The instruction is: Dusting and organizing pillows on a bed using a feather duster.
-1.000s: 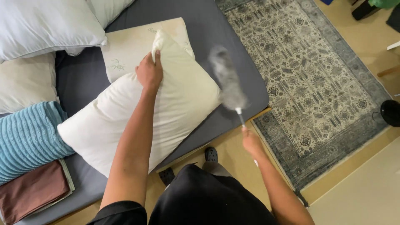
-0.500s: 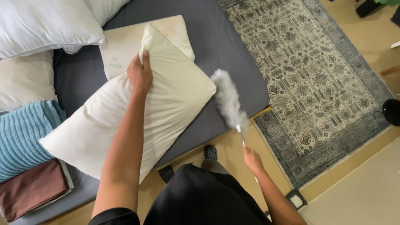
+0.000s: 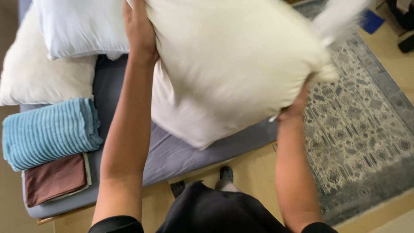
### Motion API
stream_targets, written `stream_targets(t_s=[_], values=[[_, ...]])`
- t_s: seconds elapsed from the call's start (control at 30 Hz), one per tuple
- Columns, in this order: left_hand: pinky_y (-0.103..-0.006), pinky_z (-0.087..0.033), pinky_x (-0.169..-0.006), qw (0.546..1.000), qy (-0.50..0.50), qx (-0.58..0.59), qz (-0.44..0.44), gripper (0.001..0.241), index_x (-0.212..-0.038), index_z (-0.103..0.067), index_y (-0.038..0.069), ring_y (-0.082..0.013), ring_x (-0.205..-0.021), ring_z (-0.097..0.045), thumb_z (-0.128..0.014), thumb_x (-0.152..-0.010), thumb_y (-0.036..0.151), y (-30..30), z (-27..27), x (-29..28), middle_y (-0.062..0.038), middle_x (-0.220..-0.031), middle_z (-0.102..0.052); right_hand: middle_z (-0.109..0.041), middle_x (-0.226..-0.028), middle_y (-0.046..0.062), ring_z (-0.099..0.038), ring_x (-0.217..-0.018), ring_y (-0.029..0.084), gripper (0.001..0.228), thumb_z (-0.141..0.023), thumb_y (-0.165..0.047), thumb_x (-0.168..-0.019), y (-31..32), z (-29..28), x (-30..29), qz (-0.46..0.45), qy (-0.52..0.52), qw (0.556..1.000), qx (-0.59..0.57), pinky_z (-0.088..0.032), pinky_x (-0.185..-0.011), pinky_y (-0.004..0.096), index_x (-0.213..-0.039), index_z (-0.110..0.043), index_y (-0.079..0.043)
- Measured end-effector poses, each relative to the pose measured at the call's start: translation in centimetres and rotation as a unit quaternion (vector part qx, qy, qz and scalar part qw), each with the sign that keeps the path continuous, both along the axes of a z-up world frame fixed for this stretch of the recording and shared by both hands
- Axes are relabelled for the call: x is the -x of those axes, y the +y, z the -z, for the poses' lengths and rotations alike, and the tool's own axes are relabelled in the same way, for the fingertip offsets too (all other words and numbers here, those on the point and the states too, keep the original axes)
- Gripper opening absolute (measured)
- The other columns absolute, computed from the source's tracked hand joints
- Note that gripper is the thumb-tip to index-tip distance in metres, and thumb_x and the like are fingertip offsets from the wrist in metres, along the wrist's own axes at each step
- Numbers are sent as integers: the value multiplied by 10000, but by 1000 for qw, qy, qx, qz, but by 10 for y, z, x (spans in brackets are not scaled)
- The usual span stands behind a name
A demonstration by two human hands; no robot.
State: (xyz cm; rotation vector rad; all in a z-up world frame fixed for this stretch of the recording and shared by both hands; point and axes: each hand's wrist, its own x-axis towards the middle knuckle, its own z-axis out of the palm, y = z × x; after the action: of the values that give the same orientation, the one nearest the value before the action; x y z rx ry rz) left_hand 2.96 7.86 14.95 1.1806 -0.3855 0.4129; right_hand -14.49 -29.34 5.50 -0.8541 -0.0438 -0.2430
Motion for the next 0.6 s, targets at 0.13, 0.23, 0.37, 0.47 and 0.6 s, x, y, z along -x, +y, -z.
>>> stream_targets(t_s=[0.13, 0.23, 0.37, 0.47, 0.6], values=[[-471, -630, -1013, 995, -52, 82, 23, 580, -1516, -410, -51, -301, -1197, -648, -551, -1151, 376, 55, -16, -39, -194, -1335, -608, -512, -1487, 178, -531, -1337, 310, 747, -517, -617, -1063, 7, -114, 26, -91, -173, 981, 10, -514, -1039, 519, -1574, -352, -97], [-469, -646, -1048, 989, 31, 136, 56, 611, -1522, -302, 96, -327, -1299, -666, -435, -1046, 454, 68, -35, 31, -160, -1445, -571, -566, -1390, 107, -560, -1335, 278, 694, -690, -511, -995, 53, -141, 53, -176, -247, 938, 169, -550, -1009, 490, -1530, -438, -147], [-436, -586, -1069, 961, 182, 205, 31, 700, -1529, -444, 47, -320, -1320, -642, -466, -1025, 533, 79, 89, 129, -154, -1495, -590, -616, -1356, 79, -582, -1280, 247, 731, -803, -386, -831, 143, 45, 77, -183, -24, 962, 203, -514, -1025, 412, -1431, -500, -96], [-468, -484, -1096, 895, 352, 270, 48, 894, -1539, -425, 129, -285, -1333, -553, -405, -900, 755, 64, 200, 230, -63, -1505, -543, -650, -1334, 60, -597, -1244, 226, 763, -875, -302, -721, 229, 87, 97, -182, 129, 951, 212, -493, -1036, 360, -1364, -541, -62], [-551, -488, -937, 801, 515, 299, 62, 916, -1524, -414, 146, -367, -1241, -574, -393, -887, 803, 87, 338, 311, -138, -1459, -560, -720, -1100, 129, -690, -1002, 276, 264, -672, -301, -996, 224, 196, 118, -226, 165, 814, 509, -515, -862, 386, -1004, -665, -37]])
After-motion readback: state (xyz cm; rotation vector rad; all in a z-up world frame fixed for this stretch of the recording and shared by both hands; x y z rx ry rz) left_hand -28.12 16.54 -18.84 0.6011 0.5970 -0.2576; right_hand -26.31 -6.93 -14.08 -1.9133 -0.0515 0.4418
